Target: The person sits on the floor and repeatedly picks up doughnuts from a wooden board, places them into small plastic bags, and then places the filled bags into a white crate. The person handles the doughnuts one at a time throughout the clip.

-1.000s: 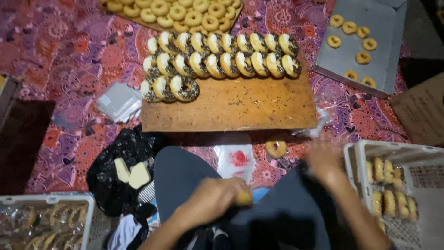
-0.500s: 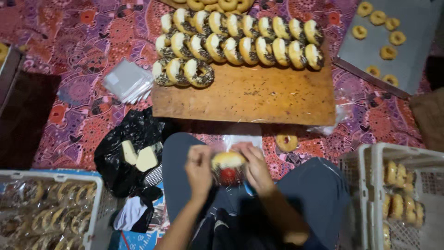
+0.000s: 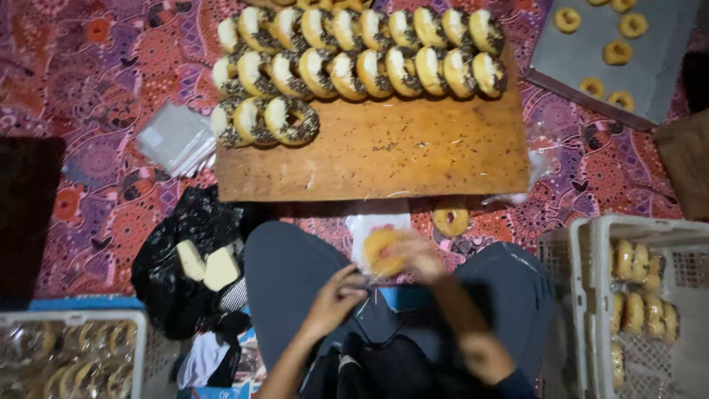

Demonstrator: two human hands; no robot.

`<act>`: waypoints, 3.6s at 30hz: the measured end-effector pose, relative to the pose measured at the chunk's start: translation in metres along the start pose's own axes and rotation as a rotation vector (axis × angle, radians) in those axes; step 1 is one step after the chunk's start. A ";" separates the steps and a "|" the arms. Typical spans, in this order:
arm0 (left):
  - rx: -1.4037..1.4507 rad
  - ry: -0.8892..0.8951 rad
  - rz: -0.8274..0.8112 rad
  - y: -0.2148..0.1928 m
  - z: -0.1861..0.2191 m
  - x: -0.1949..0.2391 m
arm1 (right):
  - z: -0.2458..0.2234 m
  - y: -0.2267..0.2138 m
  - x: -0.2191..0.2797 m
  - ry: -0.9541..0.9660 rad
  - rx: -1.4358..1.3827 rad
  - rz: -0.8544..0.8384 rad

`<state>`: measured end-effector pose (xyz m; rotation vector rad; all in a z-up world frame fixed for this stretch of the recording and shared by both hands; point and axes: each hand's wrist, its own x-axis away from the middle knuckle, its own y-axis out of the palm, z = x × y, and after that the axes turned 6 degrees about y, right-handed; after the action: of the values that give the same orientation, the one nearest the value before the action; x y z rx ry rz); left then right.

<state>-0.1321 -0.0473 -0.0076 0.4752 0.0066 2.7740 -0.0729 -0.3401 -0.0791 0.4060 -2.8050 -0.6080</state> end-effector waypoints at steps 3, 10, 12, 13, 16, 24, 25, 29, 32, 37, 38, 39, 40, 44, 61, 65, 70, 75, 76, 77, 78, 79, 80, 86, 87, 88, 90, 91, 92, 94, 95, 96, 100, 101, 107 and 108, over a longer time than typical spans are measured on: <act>-0.580 0.059 -0.104 0.025 0.007 -0.078 | -0.060 -0.106 -0.008 0.150 0.276 0.680; -1.378 -0.283 -0.254 0.032 -0.022 -0.201 | -0.015 -0.083 -0.076 -0.066 1.304 0.544; -1.420 -0.296 -0.262 0.034 -0.038 -0.206 | 0.025 -0.046 -0.103 -0.105 1.402 0.276; -1.429 -0.290 -0.251 0.033 -0.045 -0.207 | 0.041 -0.030 -0.118 -0.130 1.456 0.163; -1.421 -0.318 -0.269 0.025 -0.057 -0.209 | 0.067 -0.005 -0.153 -0.269 1.590 -0.036; -1.036 0.225 0.354 0.035 -0.071 -0.170 | -0.024 0.013 -0.113 0.568 1.224 -0.177; -0.834 0.512 0.630 0.030 -0.071 -0.154 | -0.042 0.031 -0.090 0.390 1.055 -0.105; 1.316 0.056 -0.114 -0.035 -0.051 -0.090 | -0.096 0.143 -0.039 -0.372 1.361 -0.390; 1.479 0.296 0.240 -0.120 -0.010 -0.081 | -0.126 0.206 -0.105 -0.158 0.700 -0.025; 1.236 0.158 0.664 -0.178 0.049 -0.065 | -0.123 0.226 -0.275 0.046 1.201 0.568; 1.261 0.165 0.648 -0.181 0.057 -0.062 | -0.122 0.220 -0.288 0.075 1.196 0.549; 1.292 0.159 0.626 -0.180 0.061 -0.057 | -0.123 0.208 -0.286 0.114 1.197 0.537; 1.323 0.152 0.605 -0.179 0.062 -0.052 | -0.124 0.195 -0.276 0.153 1.198 0.524; 1.193 0.135 0.601 -0.186 0.048 -0.030 | -0.158 0.109 -0.175 -0.218 1.518 0.210; 1.278 0.234 0.628 -0.063 0.128 -0.081 | -0.164 0.212 -0.050 -0.313 0.677 0.225; 1.150 0.233 0.563 -0.007 0.145 -0.071 | -0.173 0.205 -0.030 -0.223 0.732 0.177; 1.224 0.100 0.491 0.032 0.128 -0.072 | -0.197 0.201 -0.011 -0.194 0.753 0.271; 1.370 0.000 0.185 0.040 0.119 -0.078 | -0.211 0.189 0.019 -0.621 1.169 0.523; 1.262 -0.006 0.195 0.042 0.120 -0.075 | -0.214 0.183 0.021 -0.751 1.339 0.539; 1.154 -0.024 0.205 0.045 0.119 -0.069 | -0.217 0.176 0.025 -0.867 1.510 0.554; 1.046 -0.042 0.212 0.048 0.120 -0.063 | -0.221 0.170 0.029 -0.656 1.480 0.485; 0.928 0.028 0.203 0.050 0.126 -0.060 | -0.230 0.164 0.027 -0.463 1.438 0.417; 0.809 0.096 0.193 0.052 0.133 -0.058 | -0.240 0.159 0.027 -0.275 1.385 0.345; 0.289 0.384 0.093 0.076 0.160 -0.020 | -0.263 0.153 0.068 -0.647 1.513 0.339; 0.253 0.399 0.046 0.080 0.167 -0.013 | -0.263 0.150 0.076 -0.641 1.590 0.207; -0.012 0.405 -0.007 0.084 0.175 -0.006 | -0.262 0.145 0.082 -0.633 1.662 0.070; -0.543 0.405 -0.123 0.089 0.193 0.018 | -0.262 0.130 0.093 -0.674 1.710 -0.083; -0.556 0.456 -0.130 0.088 0.205 0.026 | -0.265 0.118 0.095 -0.731 1.697 -0.100; -0.567 0.509 -0.137 0.083 0.218 0.034 | -0.269 0.107 0.097 -0.788 1.684 -0.117; -0.632 0.429 -0.187 0.063 0.241 0.051 | -0.272 0.089 0.097 -0.260 1.922 0.233; -0.667 0.303 -0.213 0.055 0.249 0.055 | -0.274 0.082 0.096 0.009 2.009 0.397; -0.699 0.176 -0.239 0.051 0.253 0.056 | -0.271 0.077 0.095 -0.193 2.099 0.369; -0.899 1.016 -0.560 0.047 0.229 0.042 | -0.207 0.084 0.115 -0.511 1.861 -0.021; -0.704 1.022 -0.610 0.051 0.217 0.032 | -0.186 0.091 0.120 -0.409 1.608 -0.168; 0.711 0.299 -0.092 0.059 0.153 0.029 | -0.118 0.155 0.101 -0.049 0.040 -0.006; 0.548 0.344 0.071 0.055 0.147 0.029 | -0.112 0.165 0.092 0.024 -0.204 0.093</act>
<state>-0.1278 -0.0979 0.1442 0.1124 0.8566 2.8633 -0.1614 -0.2665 0.1077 0.2400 -2.6867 -0.8521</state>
